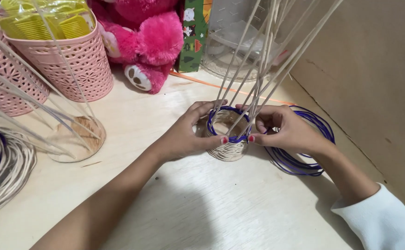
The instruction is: Weaving a purple reed strand through vertical supports to create a basket wall.
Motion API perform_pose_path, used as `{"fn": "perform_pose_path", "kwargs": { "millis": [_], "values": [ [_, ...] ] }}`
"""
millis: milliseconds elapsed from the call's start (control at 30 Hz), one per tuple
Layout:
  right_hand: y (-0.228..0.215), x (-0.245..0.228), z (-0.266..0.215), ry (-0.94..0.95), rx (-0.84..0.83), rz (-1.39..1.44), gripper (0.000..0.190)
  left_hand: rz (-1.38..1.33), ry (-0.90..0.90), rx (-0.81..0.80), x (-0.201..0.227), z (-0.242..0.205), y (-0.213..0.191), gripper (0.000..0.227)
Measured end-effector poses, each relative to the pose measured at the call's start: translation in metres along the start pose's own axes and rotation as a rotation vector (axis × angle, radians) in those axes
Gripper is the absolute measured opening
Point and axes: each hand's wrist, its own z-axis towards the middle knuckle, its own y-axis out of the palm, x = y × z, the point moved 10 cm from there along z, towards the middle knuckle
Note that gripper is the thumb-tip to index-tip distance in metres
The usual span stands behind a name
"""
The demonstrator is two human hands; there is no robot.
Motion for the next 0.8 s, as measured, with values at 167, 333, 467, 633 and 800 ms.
{"fn": "perform_pose_path", "kwargs": {
  "millis": [167,333,467,633,800],
  "values": [
    [0.002,-0.019,-0.004,-0.028,0.034,-0.016,0.026,-0.062,-0.024,0.002,-0.005,0.001,0.011,0.084],
    [0.000,-0.012,-0.007,-0.109,0.069,-0.037,0.047,0.112,-0.056,-0.001,0.008,-0.004,-0.002,0.091],
    [-0.005,-0.004,-0.009,-0.148,0.130,-0.078,0.065,0.307,0.066,-0.054,0.016,-0.012,0.003,0.099],
    [-0.006,-0.012,-0.012,-0.196,0.128,-0.029,0.062,0.205,0.114,-0.029,0.008,-0.009,0.000,0.073],
    [-0.002,-0.008,-0.009,-0.195,0.090,0.052,0.062,0.268,0.086,-0.037,0.010,-0.008,-0.001,0.070]
  ]
}}
